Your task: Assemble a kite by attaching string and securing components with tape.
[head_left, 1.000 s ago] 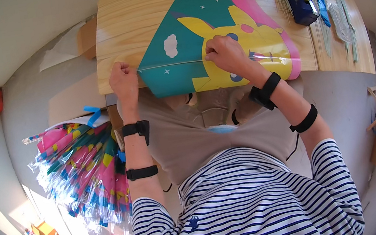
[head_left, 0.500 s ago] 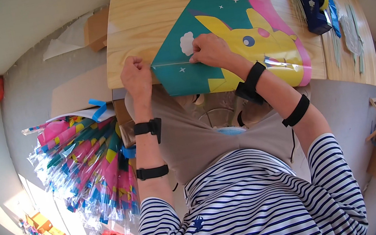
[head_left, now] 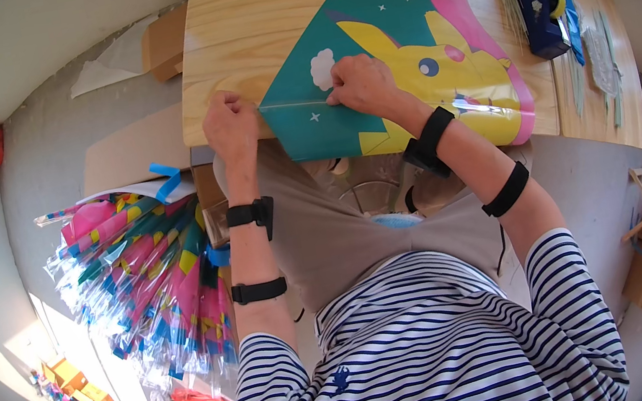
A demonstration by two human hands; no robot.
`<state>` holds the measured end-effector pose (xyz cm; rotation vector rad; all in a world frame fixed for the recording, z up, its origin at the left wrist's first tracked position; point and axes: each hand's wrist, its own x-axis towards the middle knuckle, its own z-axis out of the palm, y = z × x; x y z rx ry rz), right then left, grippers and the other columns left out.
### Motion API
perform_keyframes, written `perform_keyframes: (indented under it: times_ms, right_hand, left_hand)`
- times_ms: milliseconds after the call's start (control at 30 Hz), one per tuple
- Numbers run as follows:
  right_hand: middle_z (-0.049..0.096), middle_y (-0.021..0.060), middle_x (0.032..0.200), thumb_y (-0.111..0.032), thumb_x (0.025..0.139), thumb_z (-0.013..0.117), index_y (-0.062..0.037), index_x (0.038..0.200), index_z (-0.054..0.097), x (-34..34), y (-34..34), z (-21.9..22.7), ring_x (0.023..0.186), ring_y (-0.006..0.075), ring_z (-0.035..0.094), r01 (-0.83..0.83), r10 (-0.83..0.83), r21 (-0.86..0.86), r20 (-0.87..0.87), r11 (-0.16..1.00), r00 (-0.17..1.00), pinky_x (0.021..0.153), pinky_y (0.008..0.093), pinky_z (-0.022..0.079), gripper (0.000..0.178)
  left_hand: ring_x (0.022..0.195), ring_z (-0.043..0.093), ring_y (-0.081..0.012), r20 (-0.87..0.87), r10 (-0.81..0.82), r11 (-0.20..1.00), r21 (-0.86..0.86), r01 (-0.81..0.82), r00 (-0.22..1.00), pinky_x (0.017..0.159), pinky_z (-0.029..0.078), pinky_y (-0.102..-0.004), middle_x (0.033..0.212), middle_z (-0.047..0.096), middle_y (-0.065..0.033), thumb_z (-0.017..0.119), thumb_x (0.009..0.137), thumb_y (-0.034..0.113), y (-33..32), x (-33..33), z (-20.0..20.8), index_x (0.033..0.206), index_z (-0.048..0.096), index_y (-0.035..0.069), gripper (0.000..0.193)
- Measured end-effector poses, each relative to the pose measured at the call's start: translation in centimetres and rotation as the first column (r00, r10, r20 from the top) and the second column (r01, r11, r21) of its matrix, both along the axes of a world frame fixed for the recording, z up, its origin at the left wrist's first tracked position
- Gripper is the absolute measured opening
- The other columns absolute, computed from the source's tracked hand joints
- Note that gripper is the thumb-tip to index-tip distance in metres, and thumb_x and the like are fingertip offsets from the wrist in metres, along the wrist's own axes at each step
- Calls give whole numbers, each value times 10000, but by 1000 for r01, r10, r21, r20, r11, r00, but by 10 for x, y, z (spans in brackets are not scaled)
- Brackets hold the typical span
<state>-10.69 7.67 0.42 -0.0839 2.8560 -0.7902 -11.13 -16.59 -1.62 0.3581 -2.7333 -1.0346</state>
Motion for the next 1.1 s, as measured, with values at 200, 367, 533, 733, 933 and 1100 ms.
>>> perform_keyframes:
  times_ms: [200, 367, 533, 733, 933, 1100]
  right_hand:
    - [718, 138, 792, -280, 697, 856, -68, 766, 720, -3, 4, -6, 813, 349, 699, -12, 11, -30, -17, 999, 1000, 713, 446, 537, 261]
    - [716, 138, 788, -273, 688, 859, -60, 757, 714, -5, 5, -7, 798, 344, 695, -31, 30, -52, -31, 998, 999, 708, 444, 537, 267]
    - [713, 140, 784, -278, 691, 854, -53, 760, 714, -5, 10, -8, 792, 343, 694, -57, 54, -87, -32, 995, 998, 704, 442, 535, 273]
    - [738, 149, 869, -314, 688, 876, -80, 814, 738, -7, 12, -6, 890, 357, 710, -81, 82, -68, 3, 994, 997, 778, 442, 554, 300]
    - [728, 149, 846, -314, 684, 874, -68, 812, 728, -8, 12, -7, 858, 351, 703, -108, 108, -68, -4, 992, 994, 762, 441, 545, 314]
    - [712, 144, 806, -324, 696, 861, -54, 793, 711, -10, 14, -10, 810, 341, 694, -124, 124, -70, -3, 990, 992, 730, 436, 531, 324]
  left_hand:
    - [809, 652, -142, 74, 16, 883, 467, -49, 997, 747, 518, -285, 869, 686, -53, 758, 801, 54, -4, 40, 20, 1014, 670, 2, 236]
    - [906, 641, -112, 250, -56, 541, 821, -181, 967, 837, 503, -263, 981, 681, -29, 756, 843, 49, 16, 98, 12, 1081, 640, 33, 265]
    - [896, 635, -104, 238, -182, 249, 950, -190, 954, 843, 500, -253, 1008, 684, -17, 738, 866, 24, 34, 108, 19, 1113, 634, 39, 268]
    - [943, 648, -94, 36, -382, 309, 947, 91, 923, 859, 505, -242, 1026, 710, -24, 739, 850, 2, 27, 102, 26, 1109, 663, 29, 271]
    - [947, 651, -92, 17, -541, 332, 923, 195, 841, 854, 518, -247, 1073, 722, -36, 773, 802, -16, 32, 105, 40, 1190, 662, -2, 404]
    - [936, 642, -85, 138, -641, 271, 961, 55, 755, 872, 523, -249, 1053, 718, -22, 814, 773, 4, 30, 111, 45, 1208, 662, 7, 460]
